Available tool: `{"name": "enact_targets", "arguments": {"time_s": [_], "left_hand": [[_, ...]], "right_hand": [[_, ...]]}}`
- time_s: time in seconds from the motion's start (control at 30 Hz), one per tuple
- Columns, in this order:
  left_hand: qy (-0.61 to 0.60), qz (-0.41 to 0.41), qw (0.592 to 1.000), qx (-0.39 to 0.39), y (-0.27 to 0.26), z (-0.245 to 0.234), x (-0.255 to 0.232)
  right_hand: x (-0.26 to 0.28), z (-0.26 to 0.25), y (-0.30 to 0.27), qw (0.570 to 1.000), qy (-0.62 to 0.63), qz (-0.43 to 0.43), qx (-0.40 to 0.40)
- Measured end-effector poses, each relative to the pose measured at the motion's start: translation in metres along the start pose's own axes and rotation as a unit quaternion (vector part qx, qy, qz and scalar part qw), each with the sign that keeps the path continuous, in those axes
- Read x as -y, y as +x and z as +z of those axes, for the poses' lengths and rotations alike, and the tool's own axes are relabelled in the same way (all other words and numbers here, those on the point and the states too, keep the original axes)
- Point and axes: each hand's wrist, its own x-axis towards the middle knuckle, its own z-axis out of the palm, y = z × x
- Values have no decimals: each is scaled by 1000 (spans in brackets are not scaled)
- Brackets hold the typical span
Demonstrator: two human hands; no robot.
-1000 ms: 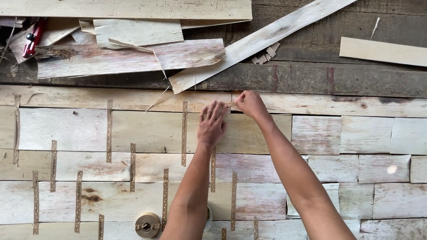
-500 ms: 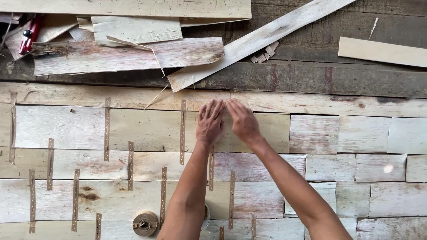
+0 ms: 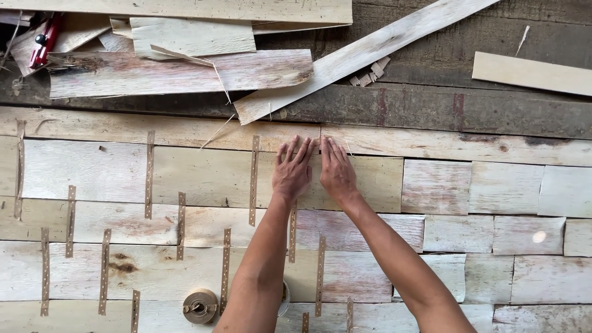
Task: Applying glue to thin wood strips and inserting them into gaps between wooden panels on a large surface.
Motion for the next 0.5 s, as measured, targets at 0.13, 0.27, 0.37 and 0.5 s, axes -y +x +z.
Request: {"name": "enact_targets", "arguments": {"time_s": [0.13, 0.27, 0.37, 0.5], "left_hand": [[-3, 3, 1000, -24, -1, 2, 1], [-20, 7, 1000, -5, 0, 1, 2], [-32, 7, 999, 1, 0, -8, 1], [-33, 2, 999, 5, -1, -14, 0]], "right_hand": [[2, -5, -4, 1000, 12, 23, 6], [-7, 11, -3, 998, 50, 15, -45], [-41, 26, -3, 981, 132, 74, -121], [-90, 45, -10, 955, 217, 151, -137]]}}
